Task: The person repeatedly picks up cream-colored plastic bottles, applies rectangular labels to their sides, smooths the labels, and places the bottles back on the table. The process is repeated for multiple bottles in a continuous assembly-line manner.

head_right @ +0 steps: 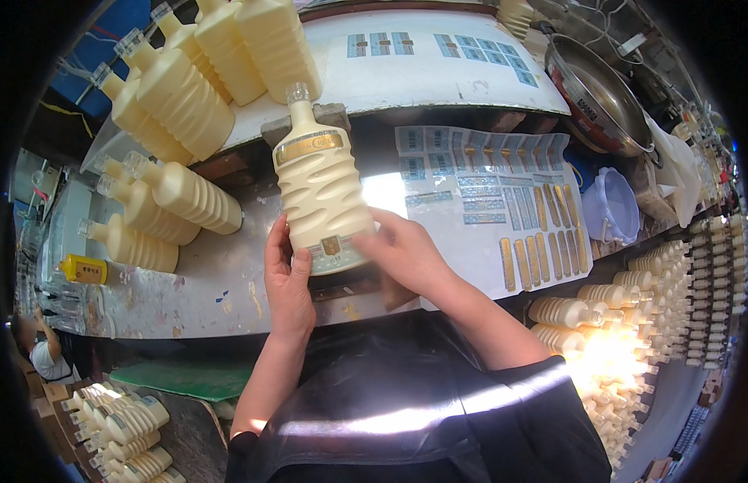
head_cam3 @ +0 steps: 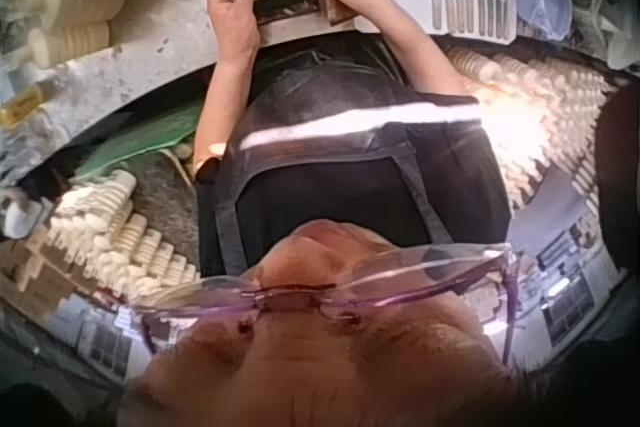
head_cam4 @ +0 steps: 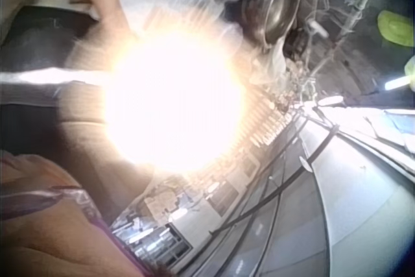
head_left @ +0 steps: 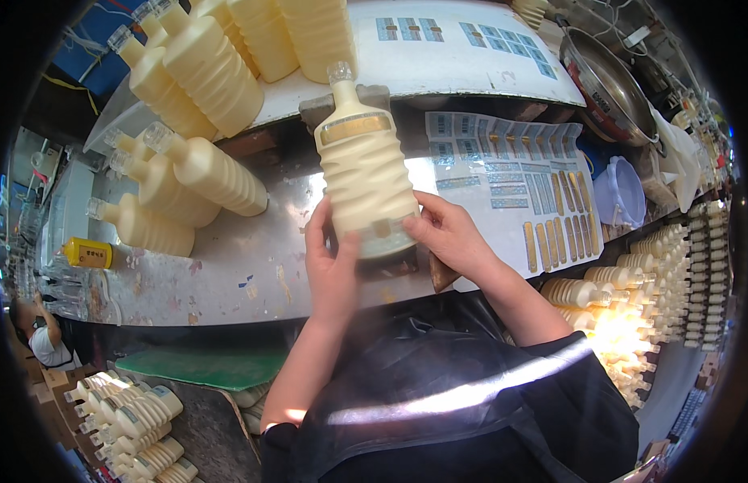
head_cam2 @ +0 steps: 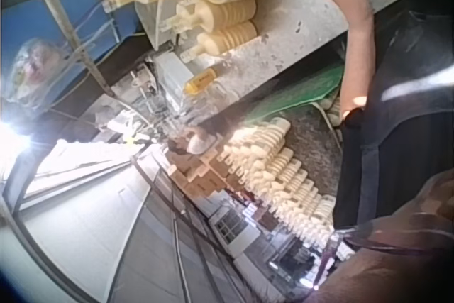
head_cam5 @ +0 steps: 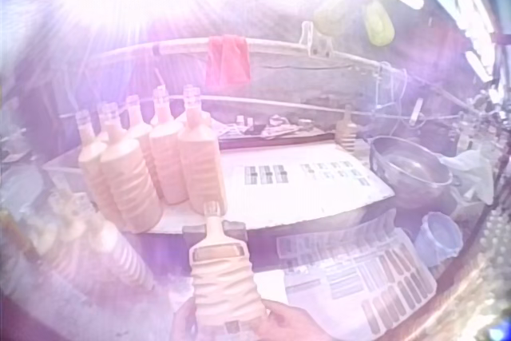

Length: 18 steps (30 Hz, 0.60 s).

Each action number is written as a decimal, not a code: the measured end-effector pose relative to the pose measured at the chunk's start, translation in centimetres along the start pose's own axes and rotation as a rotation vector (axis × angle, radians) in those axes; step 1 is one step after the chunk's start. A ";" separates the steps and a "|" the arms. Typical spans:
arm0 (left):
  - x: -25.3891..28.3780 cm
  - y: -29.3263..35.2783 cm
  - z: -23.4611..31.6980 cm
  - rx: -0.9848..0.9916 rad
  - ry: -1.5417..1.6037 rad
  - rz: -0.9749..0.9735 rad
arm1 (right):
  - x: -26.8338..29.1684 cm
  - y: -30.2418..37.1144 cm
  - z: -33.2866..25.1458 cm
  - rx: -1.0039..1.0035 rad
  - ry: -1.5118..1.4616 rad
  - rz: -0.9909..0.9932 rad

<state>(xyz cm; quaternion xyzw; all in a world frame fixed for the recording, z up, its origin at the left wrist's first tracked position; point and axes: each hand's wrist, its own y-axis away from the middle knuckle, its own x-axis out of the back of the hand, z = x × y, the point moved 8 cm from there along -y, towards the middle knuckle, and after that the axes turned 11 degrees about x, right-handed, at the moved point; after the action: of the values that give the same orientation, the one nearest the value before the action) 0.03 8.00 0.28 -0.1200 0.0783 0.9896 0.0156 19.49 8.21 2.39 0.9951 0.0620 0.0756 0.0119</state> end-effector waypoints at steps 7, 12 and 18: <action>0.2 -0.5 -0.1 0.000 0.012 0.010 | 0.0 -0.2 0.1 0.005 0.047 -0.016; 0.8 -0.5 -0.7 0.040 0.190 -0.035 | 0.2 -0.1 -0.4 -0.024 -0.152 -0.068; 0.3 0.1 0.0 0.023 0.064 -0.019 | 0.1 0.0 0.0 0.005 0.030 -0.055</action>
<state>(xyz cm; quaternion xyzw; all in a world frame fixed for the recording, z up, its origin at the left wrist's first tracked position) -0.27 7.93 0.19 -0.1520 0.0888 0.9841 0.0240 19.60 8.20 2.43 0.9918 0.0897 0.0901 0.0105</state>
